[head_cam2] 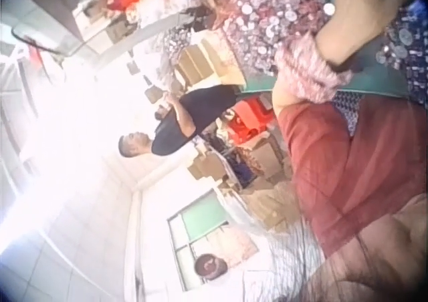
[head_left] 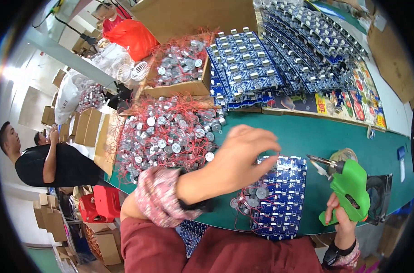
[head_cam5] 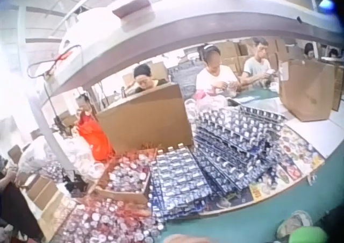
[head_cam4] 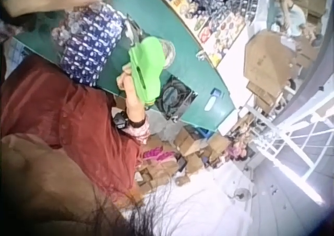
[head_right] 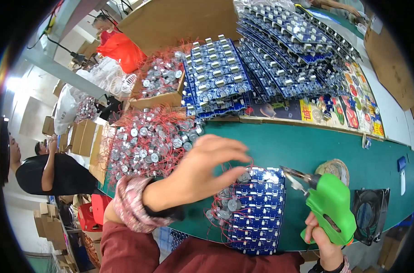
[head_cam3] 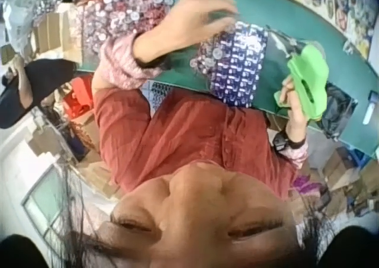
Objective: Applying adhesive or soldering small electronic components onto a blue circuit board using a green dispenser tool.
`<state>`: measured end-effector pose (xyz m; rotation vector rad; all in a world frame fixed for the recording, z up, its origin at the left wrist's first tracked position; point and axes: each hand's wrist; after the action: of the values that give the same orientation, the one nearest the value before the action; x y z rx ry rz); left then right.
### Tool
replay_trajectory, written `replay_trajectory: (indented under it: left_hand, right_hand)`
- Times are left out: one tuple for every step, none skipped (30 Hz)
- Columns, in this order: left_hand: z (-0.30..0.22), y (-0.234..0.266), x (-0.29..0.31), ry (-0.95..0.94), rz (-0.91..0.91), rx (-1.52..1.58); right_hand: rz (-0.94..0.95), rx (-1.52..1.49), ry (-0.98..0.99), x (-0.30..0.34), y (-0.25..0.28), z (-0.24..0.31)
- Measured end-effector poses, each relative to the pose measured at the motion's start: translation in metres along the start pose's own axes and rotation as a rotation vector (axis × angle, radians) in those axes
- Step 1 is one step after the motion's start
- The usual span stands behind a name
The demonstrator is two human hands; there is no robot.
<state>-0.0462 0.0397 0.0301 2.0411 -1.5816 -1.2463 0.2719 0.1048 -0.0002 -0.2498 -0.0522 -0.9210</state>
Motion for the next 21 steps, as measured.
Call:
replay_trajectory:
  left_hand:
    - [0.001,0.017,0.009,0.025,-0.019,-0.1]
    - [0.003,0.036,0.013,-0.03,-0.034,-0.275]
    - [0.005,0.052,0.022,-0.03,-0.094,-0.505]
    - [0.006,0.067,0.026,-0.023,-0.09,-0.691]
    - [0.009,0.079,0.03,0.032,-0.035,-0.785]
    - [0.014,0.087,0.036,0.123,0.029,-0.783]
    - [0.021,0.085,0.036,0.109,0.036,-0.783]
    - [0.028,0.082,0.038,0.093,0.043,-0.781]
    - [0.036,0.08,0.044,0.096,0.042,-0.786]
    - [0.045,0.076,0.048,0.085,0.105,-0.806]
    - [0.05,0.074,0.05,0.074,0.169,-0.826]
    - [0.051,0.072,0.049,0.065,0.167,-0.82]
    - [0.052,0.07,0.05,0.063,0.2,-0.867]
    - [0.052,0.069,0.05,0.061,0.232,-0.916]
    - [0.051,0.068,0.049,0.064,0.203,-0.884]
    - [0.051,0.067,0.047,0.059,0.201,-0.878]
    - [0.051,0.066,0.045,0.077,0.151,-0.836]
    - [0.049,0.066,0.043,0.094,0.103,-0.796]
    - [0.047,0.064,0.042,0.117,0.052,-0.708]
    - [0.046,0.063,0.042,0.112,0.053,-0.703]
    - [0.046,0.062,0.041,0.162,0.008,-0.634]
  right_hand:
    - [-0.016,-0.008,0.054,0.001,0.004,-0.003]
    - [-0.044,-0.015,0.104,0.003,0.008,-0.005]
    - [-0.029,-0.003,0.135,0.001,0.012,-0.007]
    - [-0.03,-0.006,0.135,0.001,0.011,-0.008]
    - [-0.047,-0.002,0.134,-0.001,0.011,-0.007]
    - [-0.061,0.002,0.135,-0.003,0.01,-0.005]
    - [-0.021,-0.001,0.147,-0.006,0.009,-0.004]
    - [-0.024,0.002,0.149,-0.007,0.005,0.0]
    - [0.002,-0.008,0.108,-0.009,0.0,0.002]
    - [0.019,-0.013,0.07,-0.008,-0.005,0.005]
    - [0.037,-0.015,0.043,-0.007,-0.008,0.008]
    - [0.027,-0.012,0.047,-0.005,-0.009,0.01]
    - [0.029,-0.014,0.041,-0.003,-0.01,0.011]
    - [0.032,-0.017,0.036,-0.002,-0.01,0.012]
    - [0.011,-0.007,0.041,0.0,-0.009,0.012]
    - [0.004,-0.003,0.042,0.001,-0.006,0.01]
    - [-0.01,-0.01,0.074,0.002,-0.002,0.007]
    - [-0.023,-0.019,0.107,0.003,0.001,0.004]
    - [-0.029,-0.017,0.108,0.003,0.001,0.003]
    - [-0.033,-0.01,0.137,0.001,0.001,0.004]
    - [-0.037,-0.001,0.166,0.0,0.001,0.005]
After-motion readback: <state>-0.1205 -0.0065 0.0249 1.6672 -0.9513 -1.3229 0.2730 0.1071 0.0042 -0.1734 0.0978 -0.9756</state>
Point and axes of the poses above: each hand's wrist, its own x-axis away from the middle knuckle, its own y-axis out of the back of the hand, z = x × y, and after that the axes turned 4 degrees about -z, right-handed
